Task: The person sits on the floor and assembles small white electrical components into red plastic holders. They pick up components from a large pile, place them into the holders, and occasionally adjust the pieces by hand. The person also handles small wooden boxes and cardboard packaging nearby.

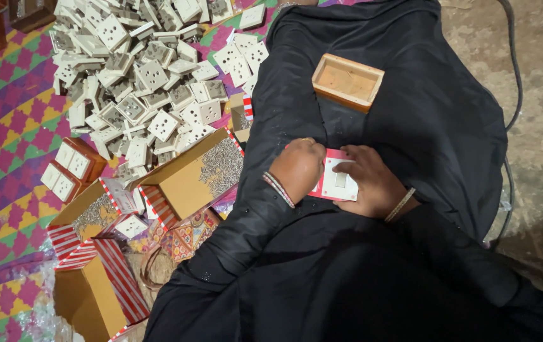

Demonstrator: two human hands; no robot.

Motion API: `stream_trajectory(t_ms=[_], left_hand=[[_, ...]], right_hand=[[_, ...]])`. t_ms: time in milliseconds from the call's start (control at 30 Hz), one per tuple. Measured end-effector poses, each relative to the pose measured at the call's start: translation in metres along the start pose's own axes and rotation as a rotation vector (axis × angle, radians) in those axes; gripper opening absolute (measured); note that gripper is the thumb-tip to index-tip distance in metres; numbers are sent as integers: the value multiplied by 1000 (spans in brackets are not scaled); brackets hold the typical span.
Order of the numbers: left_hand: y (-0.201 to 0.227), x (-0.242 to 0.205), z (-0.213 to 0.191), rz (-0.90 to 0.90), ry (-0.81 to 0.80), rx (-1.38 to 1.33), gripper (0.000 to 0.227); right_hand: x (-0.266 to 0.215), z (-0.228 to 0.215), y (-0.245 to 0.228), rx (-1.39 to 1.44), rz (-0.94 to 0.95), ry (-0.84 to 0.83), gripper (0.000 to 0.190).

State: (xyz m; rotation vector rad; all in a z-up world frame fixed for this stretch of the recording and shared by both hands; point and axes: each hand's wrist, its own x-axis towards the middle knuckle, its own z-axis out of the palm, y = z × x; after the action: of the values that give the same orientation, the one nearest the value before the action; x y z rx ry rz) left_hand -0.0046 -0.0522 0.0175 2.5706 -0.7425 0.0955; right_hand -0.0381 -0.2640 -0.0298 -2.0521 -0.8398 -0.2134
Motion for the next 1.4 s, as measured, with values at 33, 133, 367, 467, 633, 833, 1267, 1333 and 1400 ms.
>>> stream_trajectory(t_ms=[33,133,367,467,633,833,1267,1333,1400], left_hand=[[0,1,0,-1,-20,-11,6],[-3,0,2,-8,42,-60,7],[14,-14,-2,172,129,213,8],[21,-20,-9,156,176,272,27],[7,-18,-13,5,74,97,17],[-119,-46,-19,-531,384,148,16],[-283,-143,80,-757,-381,-100,27],[-289,-131,78,-741,-528,13,27],[-286,-116,80,-754,-670,140,30]], right_hand=[[0,0,0,0,6,-2,77],[-1,2,1,3,13,7,79],[-5,3,5,10,63,8,79],[-5,6,6,-2,99,25,76],[-1,4,7,0,81,21,75],[-3,0,6,-29,117,79,76],[-1,6,10,-88,127,58,81],[-1,7,10,-77,148,53,80],[-2,7,10,-74,155,51,80]])
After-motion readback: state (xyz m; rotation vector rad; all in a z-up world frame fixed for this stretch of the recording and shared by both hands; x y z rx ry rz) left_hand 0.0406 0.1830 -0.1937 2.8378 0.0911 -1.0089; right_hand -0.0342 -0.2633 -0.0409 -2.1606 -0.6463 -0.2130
